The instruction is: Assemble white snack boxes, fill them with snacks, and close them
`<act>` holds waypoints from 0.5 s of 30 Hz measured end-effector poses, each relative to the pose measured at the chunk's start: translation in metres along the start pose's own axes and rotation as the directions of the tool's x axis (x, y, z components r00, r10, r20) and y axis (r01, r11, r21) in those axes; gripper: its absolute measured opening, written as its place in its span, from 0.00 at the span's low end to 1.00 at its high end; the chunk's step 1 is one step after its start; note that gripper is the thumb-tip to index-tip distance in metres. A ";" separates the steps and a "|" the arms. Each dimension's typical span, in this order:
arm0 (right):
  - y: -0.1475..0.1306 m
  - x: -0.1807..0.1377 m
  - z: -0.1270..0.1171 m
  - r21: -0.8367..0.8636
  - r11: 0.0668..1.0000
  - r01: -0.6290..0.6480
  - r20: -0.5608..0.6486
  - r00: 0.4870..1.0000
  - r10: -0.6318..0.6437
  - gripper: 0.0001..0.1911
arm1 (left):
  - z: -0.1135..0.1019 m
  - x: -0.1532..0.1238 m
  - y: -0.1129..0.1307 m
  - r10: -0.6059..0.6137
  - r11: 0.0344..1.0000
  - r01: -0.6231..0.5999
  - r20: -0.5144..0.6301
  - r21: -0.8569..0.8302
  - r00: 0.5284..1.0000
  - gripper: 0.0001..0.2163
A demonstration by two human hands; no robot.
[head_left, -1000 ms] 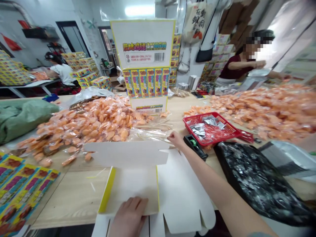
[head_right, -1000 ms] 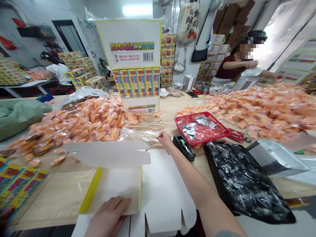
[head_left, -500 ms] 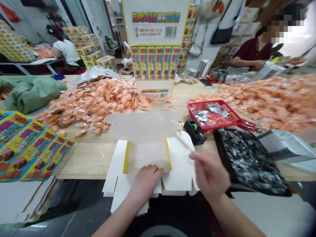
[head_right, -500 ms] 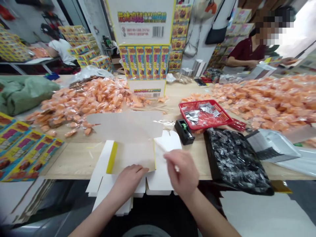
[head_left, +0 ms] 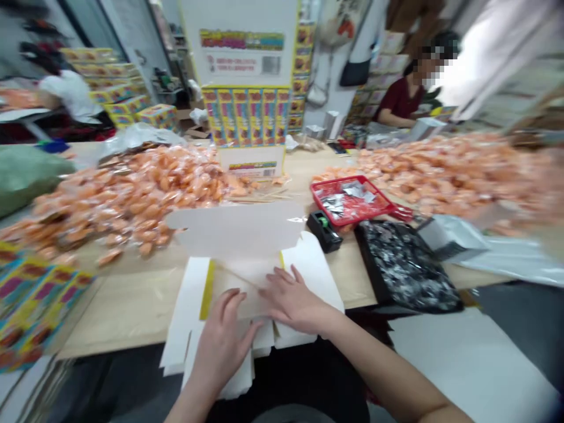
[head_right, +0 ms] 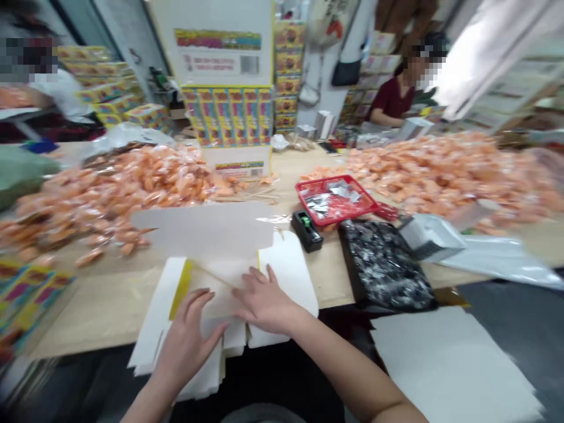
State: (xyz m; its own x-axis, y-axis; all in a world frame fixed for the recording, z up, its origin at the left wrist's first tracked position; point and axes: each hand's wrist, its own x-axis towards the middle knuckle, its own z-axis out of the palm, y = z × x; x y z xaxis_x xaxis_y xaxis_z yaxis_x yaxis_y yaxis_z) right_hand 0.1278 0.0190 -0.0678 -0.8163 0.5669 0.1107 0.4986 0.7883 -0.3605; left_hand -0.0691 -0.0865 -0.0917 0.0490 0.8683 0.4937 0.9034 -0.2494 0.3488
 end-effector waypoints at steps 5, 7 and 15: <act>0.116 -0.052 -0.072 -0.056 0.848 -0.527 -0.679 0.643 0.355 0.18 | 0.019 -0.002 -0.014 0.200 0.979 -0.199 0.024 -0.053 0.979 0.05; 0.178 -0.093 -0.109 0.016 0.490 -0.871 -0.793 0.288 0.537 0.23 | 0.026 -0.001 -0.013 0.281 0.953 -0.278 0.007 -0.118 0.960 0.02; 0.285 -0.185 -0.138 0.083 0.003 -0.997 -0.537 -0.043 0.842 0.17 | 0.038 0.009 -0.007 0.359 0.923 -0.348 0.046 -0.164 0.932 0.05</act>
State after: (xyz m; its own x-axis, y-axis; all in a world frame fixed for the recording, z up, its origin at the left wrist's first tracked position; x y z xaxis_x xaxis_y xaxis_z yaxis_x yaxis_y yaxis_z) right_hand 0.4614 0.1719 -0.0629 0.6116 0.7683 0.1889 0.7904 -0.5829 -0.1885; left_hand -0.0585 -0.0606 -0.1195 0.3899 0.7393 0.5489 0.7470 -0.6025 0.2809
